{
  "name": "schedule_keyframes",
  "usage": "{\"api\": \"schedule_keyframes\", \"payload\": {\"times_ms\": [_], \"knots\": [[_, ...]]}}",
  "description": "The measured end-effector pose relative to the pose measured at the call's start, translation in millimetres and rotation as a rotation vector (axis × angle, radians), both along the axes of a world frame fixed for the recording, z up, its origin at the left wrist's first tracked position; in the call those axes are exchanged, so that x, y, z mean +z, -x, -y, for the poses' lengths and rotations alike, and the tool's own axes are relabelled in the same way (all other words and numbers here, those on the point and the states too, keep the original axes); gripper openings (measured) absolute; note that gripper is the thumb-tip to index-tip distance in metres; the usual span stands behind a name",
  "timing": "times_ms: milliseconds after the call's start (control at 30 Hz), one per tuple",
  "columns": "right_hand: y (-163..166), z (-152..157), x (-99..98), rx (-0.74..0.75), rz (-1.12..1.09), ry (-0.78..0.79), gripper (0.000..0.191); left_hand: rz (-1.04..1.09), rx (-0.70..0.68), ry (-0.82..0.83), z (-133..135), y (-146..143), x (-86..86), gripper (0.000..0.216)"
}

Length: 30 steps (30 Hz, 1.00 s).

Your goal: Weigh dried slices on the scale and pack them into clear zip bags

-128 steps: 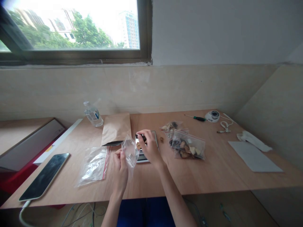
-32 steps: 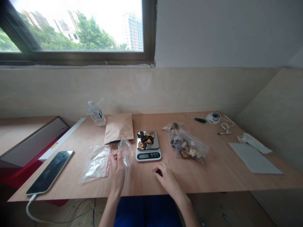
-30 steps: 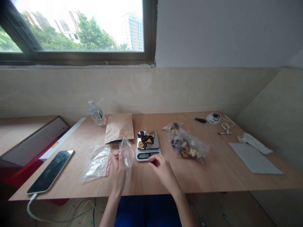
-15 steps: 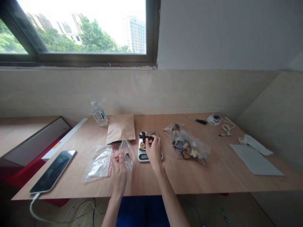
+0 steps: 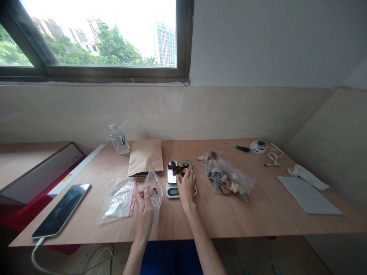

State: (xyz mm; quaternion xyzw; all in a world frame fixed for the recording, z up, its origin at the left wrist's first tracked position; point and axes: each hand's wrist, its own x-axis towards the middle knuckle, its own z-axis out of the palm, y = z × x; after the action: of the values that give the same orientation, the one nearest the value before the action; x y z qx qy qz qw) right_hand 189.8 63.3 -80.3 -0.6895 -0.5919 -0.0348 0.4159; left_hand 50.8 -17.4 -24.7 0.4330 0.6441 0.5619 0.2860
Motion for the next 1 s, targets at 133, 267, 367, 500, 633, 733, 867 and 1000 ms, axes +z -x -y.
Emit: {"api": "schedule_keyframes", "payload": {"times_ms": [133, 267, 367, 500, 633, 733, 867, 1000], "knots": [[-15.0, 0.1, -2.0, 0.101, 0.009, -0.002, 0.029, 0.052, -0.025, -0.004, 1.2, -5.5, 3.5, 0.031], [-23.5, 0.4, 1.9, 0.181, -0.029, 0.025, 0.028, 0.081, -0.019, -0.007, 0.5, -7.4, 3.4, 0.032], [-25.7, 1.0, 6.3, 0.195, -0.091, 0.04, 0.028, 0.092, -0.024, -0.014, -0.3, -7.0, 2.0, 0.032], [-22.2, 5.4, 22.1, 0.193, -0.237, 0.029, 0.028, 0.085, -0.042, 0.012, 0.2, -6.9, 3.5, 0.031], [-13.2, 15.9, 58.0, 0.241, -0.387, -0.01, 0.029, 0.057, -0.061, 0.047, 0.2, -8.2, 6.4, 0.03], [-5.1, 24.9, 87.5, 0.319, -0.506, 0.032, 0.027, 0.051, -0.065, 0.062, -0.8, -9.8, 7.0, 0.029], [8.5, 34.0, 107.0, 0.511, -0.607, 0.209, 0.028, 0.067, -0.069, 0.063, -0.6, -12.6, 8.0, 0.029], [23.8, 41.1, 109.3, 0.56, -0.483, 0.291, 0.029, 0.117, -0.077, 0.058, 2.2, -14.8, 11.3, 0.031]]}}
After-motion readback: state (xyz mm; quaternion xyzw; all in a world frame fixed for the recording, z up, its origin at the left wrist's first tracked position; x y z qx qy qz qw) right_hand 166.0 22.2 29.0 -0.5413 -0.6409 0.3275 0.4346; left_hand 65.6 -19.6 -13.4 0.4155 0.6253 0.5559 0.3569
